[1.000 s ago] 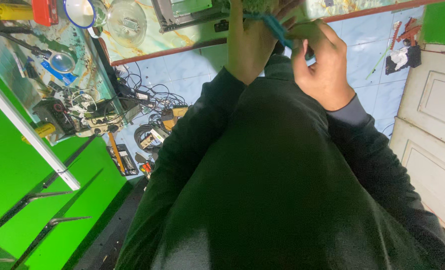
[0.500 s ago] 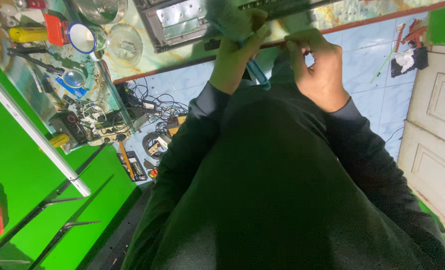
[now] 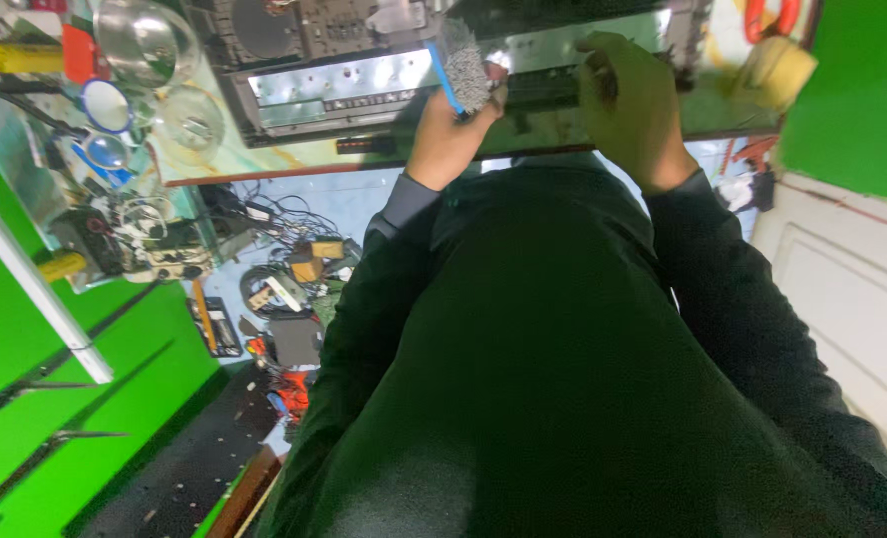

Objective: The person cleans the interior of an electronic device, likely a stereo receiver, using a brush and a screwdriver. They brush dust from various components and use the screwdriver to adjust or remove small parts.

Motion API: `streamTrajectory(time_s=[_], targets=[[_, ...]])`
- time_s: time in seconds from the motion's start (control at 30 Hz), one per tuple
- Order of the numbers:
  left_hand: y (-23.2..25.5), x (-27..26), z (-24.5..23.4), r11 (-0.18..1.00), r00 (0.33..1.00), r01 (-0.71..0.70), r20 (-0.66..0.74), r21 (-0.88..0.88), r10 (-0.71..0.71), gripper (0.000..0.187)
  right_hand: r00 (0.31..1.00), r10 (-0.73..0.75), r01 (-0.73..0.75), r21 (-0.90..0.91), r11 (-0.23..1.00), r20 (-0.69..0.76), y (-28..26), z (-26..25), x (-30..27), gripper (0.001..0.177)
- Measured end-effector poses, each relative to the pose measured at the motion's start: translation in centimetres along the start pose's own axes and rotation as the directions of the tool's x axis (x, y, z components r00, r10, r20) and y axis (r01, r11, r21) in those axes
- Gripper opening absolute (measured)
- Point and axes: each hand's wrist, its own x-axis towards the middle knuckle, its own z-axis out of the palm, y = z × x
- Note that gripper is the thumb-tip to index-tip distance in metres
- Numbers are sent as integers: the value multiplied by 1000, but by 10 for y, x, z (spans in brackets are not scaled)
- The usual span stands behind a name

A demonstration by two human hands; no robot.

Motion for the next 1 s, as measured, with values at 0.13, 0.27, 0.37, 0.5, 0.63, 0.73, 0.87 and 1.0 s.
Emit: streamTrajectory(time_s=[0.13, 0.27, 0.37, 0.5, 0.63, 0.73, 0.87, 1.0], targets=[[-4, 15, 27, 984, 977, 176, -129, 39, -170, 28, 995, -68, 85, -275, 958, 71, 64, -4, 18, 25], [-3, 19, 39, 961, 949, 277, -165, 25, -269, 34, 974, -171, 213, -353, 911, 148, 107, 6, 43, 31], [-1, 24, 43, 958, 944, 287, -167, -7, -284, 36, 935, -334, 355, -382, 853, 121, 126, 19, 59, 33], [-2, 29, 47, 951, 932, 309, -210, 28, -297, 34, 938, -218, 331, -502, 799, 271, 154, 44, 70, 31], [-3, 32, 46, 932, 917, 353, -233, 87, -325, 34, 922, -263, 383, -569, 727, 285, 190, 68, 69, 37], [-3, 35, 42, 942, 924, 331, -219, 52, -313, 34, 935, -128, 306, -568, 764, 332, 198, 88, 77, 41], [-5, 35, 43, 940, 915, 339, -247, 44, -318, 34, 921, -209, 350, -467, 812, 328, 187, 62, 74, 28], [-10, 33, 43, 939, 914, 341, -247, 35, -322, 32, 918, -245, 365, -419, 832, 312, 189, 67, 79, 26]])
